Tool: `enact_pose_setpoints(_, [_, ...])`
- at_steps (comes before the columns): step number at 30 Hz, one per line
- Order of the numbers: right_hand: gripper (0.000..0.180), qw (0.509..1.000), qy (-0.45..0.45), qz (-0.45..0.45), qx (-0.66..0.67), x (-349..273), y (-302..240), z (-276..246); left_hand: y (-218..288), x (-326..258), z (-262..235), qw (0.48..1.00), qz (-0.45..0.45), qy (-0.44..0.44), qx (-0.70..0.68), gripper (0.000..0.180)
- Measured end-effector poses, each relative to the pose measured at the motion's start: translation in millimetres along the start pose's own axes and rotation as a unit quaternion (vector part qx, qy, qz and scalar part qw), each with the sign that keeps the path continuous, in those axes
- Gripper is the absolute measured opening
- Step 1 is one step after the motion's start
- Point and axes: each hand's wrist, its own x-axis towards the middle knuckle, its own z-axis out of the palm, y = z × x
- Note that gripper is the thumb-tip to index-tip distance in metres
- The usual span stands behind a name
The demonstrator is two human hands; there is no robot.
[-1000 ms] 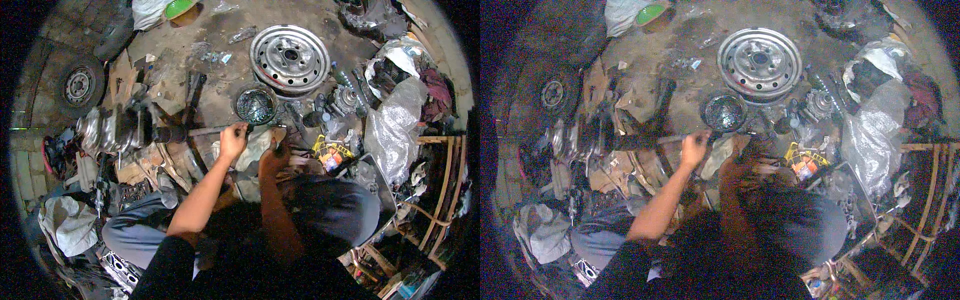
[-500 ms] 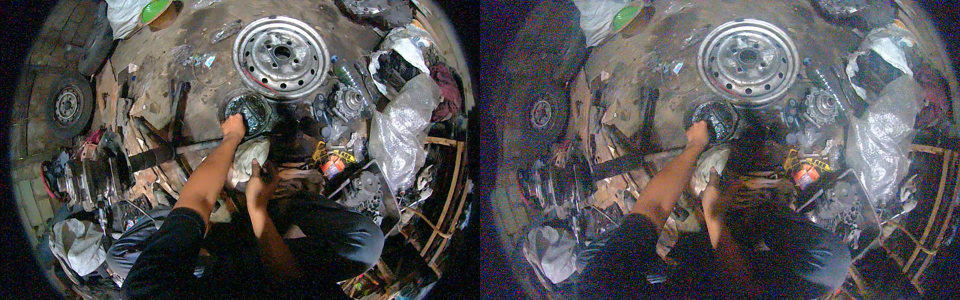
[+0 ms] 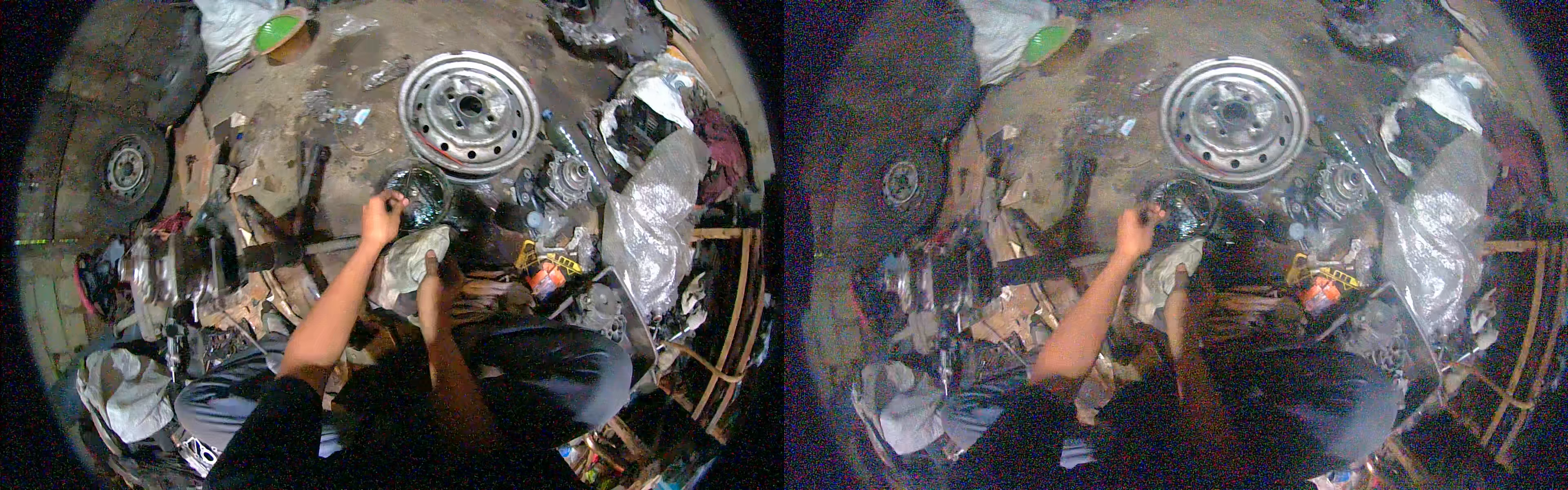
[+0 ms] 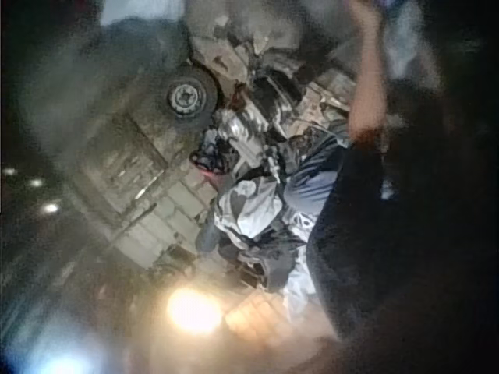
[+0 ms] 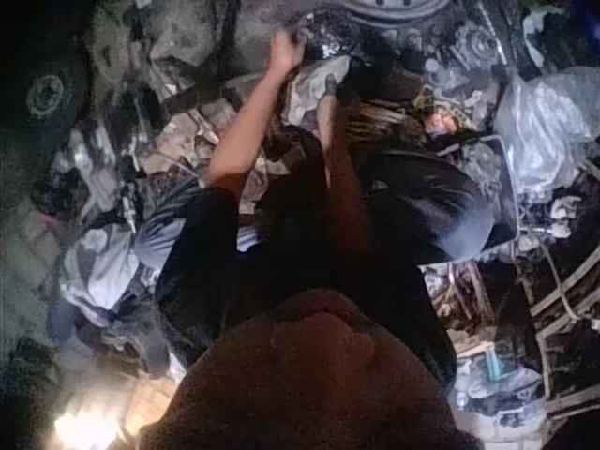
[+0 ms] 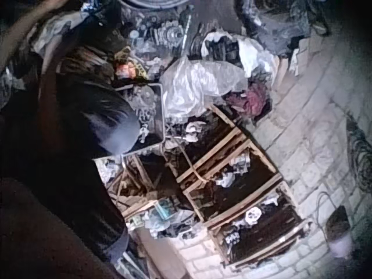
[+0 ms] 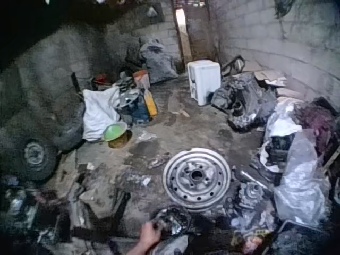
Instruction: The person sits on the floor and assembles a metallic mechanical component by joining two halves together. They rotate and align the parts, then wipe the assembly with a cloth before placing it down.
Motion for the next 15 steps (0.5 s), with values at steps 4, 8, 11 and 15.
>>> enact_pose_setpoints(4, [0.038, 0.978, -0.198, 0.001, -0.066, -3.7, -50.0, -25.2, 49.3, -69.5, -68.3, 0.96, -0.206, -0.021, -0.187, 0.022])
enact_pose_setpoints(8, [0.031, 0.936, -0.269, -0.217, 0.065, -12.6, -26.7, -29.4, 39.1, -140.9, -112.4, 0.885, -0.281, -0.003, -0.371, 0.029])
enact_pose_setpoints(11, [0.026, 0.936, -0.325, -0.112, 0.076, -2.1, -10.6, -21.5, 49.8, -178.4, -144.3, 0.844, -0.307, 0.006, -0.441, 0.031])
enact_pose_setpoints(15, [0.029, 0.945, -0.295, -0.092, 0.109, -17.1, -29.3, -34.0, 33.5, -214.1, -157.3, 0.85, -0.281, 0.025, -0.445, 0.035])
